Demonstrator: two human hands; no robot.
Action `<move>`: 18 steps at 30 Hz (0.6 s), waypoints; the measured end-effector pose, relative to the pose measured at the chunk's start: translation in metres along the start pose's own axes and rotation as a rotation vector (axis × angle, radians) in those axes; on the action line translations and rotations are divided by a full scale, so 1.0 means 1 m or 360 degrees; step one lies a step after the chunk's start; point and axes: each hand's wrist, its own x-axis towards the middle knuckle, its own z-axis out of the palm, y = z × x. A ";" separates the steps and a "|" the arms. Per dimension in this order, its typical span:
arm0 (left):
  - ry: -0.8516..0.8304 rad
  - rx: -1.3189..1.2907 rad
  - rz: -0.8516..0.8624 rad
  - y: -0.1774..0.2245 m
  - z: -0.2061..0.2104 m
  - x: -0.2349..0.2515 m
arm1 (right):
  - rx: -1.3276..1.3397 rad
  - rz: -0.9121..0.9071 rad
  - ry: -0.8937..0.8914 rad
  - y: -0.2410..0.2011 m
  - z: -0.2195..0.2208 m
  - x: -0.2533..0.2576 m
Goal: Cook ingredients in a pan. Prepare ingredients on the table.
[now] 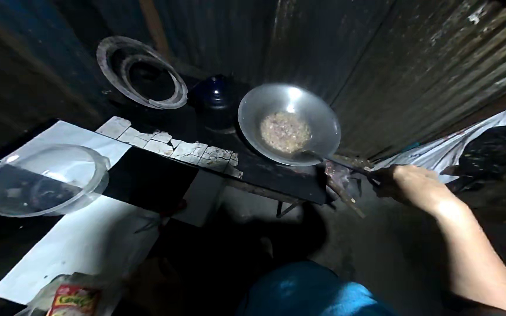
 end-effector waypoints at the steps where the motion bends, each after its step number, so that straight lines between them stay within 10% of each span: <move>1: -0.0015 -0.0038 0.0022 -0.002 0.000 0.000 | -0.0022 0.0052 -0.0033 -0.008 0.002 0.009; 6: -0.0049 0.0007 -0.0001 0.004 -0.003 0.001 | 0.0256 0.0159 0.0109 -0.039 0.049 0.083; 13: 0.0142 0.0070 0.0056 -0.015 0.025 0.001 | 0.0260 -0.0142 -0.0031 0.005 -0.002 0.018; 18: 0.0121 0.0007 0.0040 -0.003 0.011 0.000 | 0.0303 -0.0005 -0.0038 -0.044 0.022 0.067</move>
